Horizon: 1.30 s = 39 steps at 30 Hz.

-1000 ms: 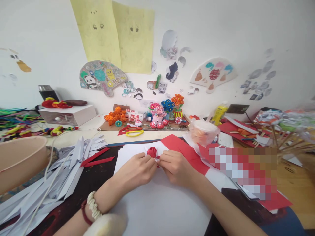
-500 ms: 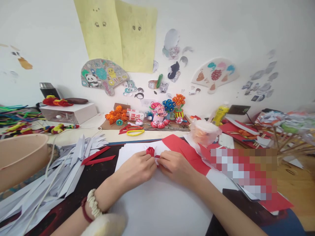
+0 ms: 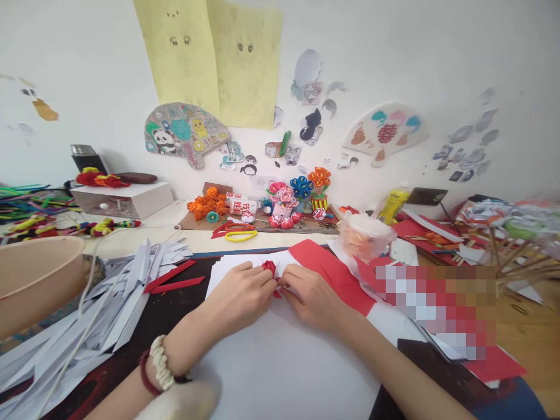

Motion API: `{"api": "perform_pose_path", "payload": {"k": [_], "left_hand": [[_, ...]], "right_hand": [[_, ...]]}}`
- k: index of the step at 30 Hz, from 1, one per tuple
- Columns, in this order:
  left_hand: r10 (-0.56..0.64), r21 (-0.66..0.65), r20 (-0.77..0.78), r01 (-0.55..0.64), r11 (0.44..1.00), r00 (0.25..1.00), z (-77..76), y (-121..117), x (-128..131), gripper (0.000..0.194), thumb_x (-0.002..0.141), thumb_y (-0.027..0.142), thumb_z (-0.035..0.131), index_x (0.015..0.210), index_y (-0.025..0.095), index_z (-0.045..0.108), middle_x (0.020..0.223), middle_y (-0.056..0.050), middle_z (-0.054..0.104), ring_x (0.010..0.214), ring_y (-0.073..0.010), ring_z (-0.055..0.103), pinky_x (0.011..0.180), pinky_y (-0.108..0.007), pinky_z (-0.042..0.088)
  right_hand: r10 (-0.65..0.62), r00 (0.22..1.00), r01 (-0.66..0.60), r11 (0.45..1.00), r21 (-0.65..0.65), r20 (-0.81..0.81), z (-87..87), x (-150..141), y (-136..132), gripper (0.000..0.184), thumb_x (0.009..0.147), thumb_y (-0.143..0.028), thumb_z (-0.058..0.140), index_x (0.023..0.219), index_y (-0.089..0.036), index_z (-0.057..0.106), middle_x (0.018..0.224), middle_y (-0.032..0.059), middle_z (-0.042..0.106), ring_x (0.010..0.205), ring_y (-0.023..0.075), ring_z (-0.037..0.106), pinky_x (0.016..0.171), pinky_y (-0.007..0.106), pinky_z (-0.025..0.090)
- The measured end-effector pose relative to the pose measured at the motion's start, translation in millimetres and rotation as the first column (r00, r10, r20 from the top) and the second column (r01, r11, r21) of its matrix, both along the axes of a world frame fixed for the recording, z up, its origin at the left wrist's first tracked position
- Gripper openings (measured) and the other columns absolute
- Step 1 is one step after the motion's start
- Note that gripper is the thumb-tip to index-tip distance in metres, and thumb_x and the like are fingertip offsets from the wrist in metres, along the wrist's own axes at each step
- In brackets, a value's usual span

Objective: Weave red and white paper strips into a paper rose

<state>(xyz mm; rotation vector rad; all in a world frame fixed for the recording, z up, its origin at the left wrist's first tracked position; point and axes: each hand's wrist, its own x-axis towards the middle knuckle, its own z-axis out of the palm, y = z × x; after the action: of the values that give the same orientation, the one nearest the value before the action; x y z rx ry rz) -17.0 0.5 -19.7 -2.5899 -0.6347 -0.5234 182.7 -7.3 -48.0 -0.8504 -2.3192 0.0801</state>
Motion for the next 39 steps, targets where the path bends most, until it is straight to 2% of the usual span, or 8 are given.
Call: {"api": "perform_pose_path", "payload": {"k": [6, 12, 19, 27, 30, 32, 35, 39], "left_hand": [[0.071, -0.074, 0.095, -0.064, 0.995, 0.993, 2.9, -1.8, 0.9, 0.024, 0.097, 0.013, 0.041, 0.081, 0.016, 0.059, 0.073, -0.003, 0.060, 0.063, -0.0172, 0.049, 0.058, -0.032, 0.029], [0.141, -0.271, 0.313, -0.054, 0.961, 0.939, 3.1, -4.0, 6.6, 0.016, 0.097, 0.016, 0.048, 0.089, 0.019, 0.061, 0.086, -0.003, 0.064, 0.079, -0.0199, 0.048, 0.066, -0.031, 0.033], [0.198, -0.371, 0.326, -0.067, 0.926, 0.924, -0.3, -7.2, 15.0, 0.021, 0.090, 0.005, 0.046, 0.078, 0.018, 0.058, 0.093, -0.005, 0.061, 0.085, -0.0214, 0.048, 0.068, -0.033, 0.032], [0.200, -0.429, 0.420, 0.000, 0.903, 0.885, 9.7, -14.4, 15.7, 0.013, 0.092, 0.024, 0.056, 0.081, 0.020, 0.062, 0.092, -0.004, 0.063, 0.085, -0.0207, 0.049, 0.072, -0.035, 0.032], [0.275, -0.455, 0.494, -0.024, 0.890, 0.825, 10.5, -12.8, 16.5, 0.017, 0.090, 0.022, 0.057, 0.075, 0.020, 0.065, 0.085, -0.003, 0.064, 0.082, -0.0199, 0.049, 0.073, -0.035, 0.034], [0.350, -0.494, 0.539, -0.049, 0.868, 0.766, 10.6, -11.0, 16.5, 0.018, 0.088, 0.022, 0.060, 0.071, 0.021, 0.067, 0.081, -0.002, 0.065, 0.080, -0.0202, 0.050, 0.073, -0.035, 0.035], [0.449, -0.587, 0.582, -0.032, 0.809, 0.678, 11.6, -8.9, 15.5, 0.019, 0.083, 0.024, 0.064, 0.065, 0.022, 0.070, 0.076, -0.001, 0.068, 0.079, -0.0204, 0.052, 0.075, -0.035, 0.037], [0.502, -0.679, 0.592, 0.055, 0.732, 0.631, 14.0, -9.5, 15.2, 0.018, 0.080, 0.027, 0.066, 0.063, 0.024, 0.072, 0.073, 0.001, 0.071, 0.078, -0.0202, 0.057, 0.079, -0.036, 0.038]], "right_hand": [[-0.049, 0.992, 0.041, 0.996, -0.075, -0.116, 2.6, 1.3, 2.1, 0.012, 0.089, -0.009, 0.051, 0.091, -0.019, 0.057, 0.089, 0.0047, 0.062, 0.078, 0.0181, 0.056, 0.068, 0.029, 0.043], [-0.030, 0.960, 0.020, 0.999, -0.037, -0.278, 1.1, 2.3, 6.4, 0.011, 0.090, -0.013, 0.056, 0.084, -0.021, 0.060, 0.085, 0.0031, 0.063, 0.076, 0.0166, 0.057, 0.067, 0.029, 0.043], [-0.009, 0.966, 0.030, 0.997, 0.076, -0.259, 1.1, 2.2, 6.8, 0.024, 0.092, -0.012, 0.050, 0.076, -0.020, 0.066, 0.077, 0.0024, 0.057, 0.068, 0.0145, 0.051, 0.059, 0.027, 0.038], [-0.075, 0.969, 0.117, 0.979, 0.167, -0.235, 5.9, 3.0, 4.9, 0.022, 0.094, -0.022, 0.054, 0.076, -0.020, 0.065, 0.076, 0.0022, 0.055, 0.067, 0.0151, 0.048, 0.062, 0.029, 0.035], [-0.135, 0.935, 0.181, 0.977, 0.113, -0.327, 12.1, 3.0, 0.5, 0.019, 0.096, -0.029, 0.052, 0.087, -0.019, 0.065, 0.084, 0.0048, 0.061, 0.076, 0.0170, 0.054, 0.068, 0.030, 0.039], [-0.163, 0.913, 0.210, 0.974, 0.087, -0.374, 14.3, 2.6, -1.8, 0.025, 0.097, -0.032, 0.050, 0.082, -0.018, 0.063, 0.078, 0.0038, 0.061, 0.073, 0.0163, 0.055, 0.065, 0.028, 0.038], [-0.167, 0.955, 0.216, 0.958, 0.187, -0.247, 11.1, 0.4, -2.6, 0.035, 0.089, -0.047, 0.061, 0.070, -0.018, 0.059, 0.061, -0.0014, 0.055, 0.056, 0.0128, 0.046, 0.056, 0.027, 0.031], [-0.185, 0.972, 0.220, 0.935, 0.277, -0.146, 1.3, -3.3, 0.1, 0.032, 0.091, -0.043, 0.059, 0.072, -0.017, 0.061, 0.060, -0.0015, 0.058, 0.053, 0.0113, 0.047, 0.054, 0.026, 0.029]]}}
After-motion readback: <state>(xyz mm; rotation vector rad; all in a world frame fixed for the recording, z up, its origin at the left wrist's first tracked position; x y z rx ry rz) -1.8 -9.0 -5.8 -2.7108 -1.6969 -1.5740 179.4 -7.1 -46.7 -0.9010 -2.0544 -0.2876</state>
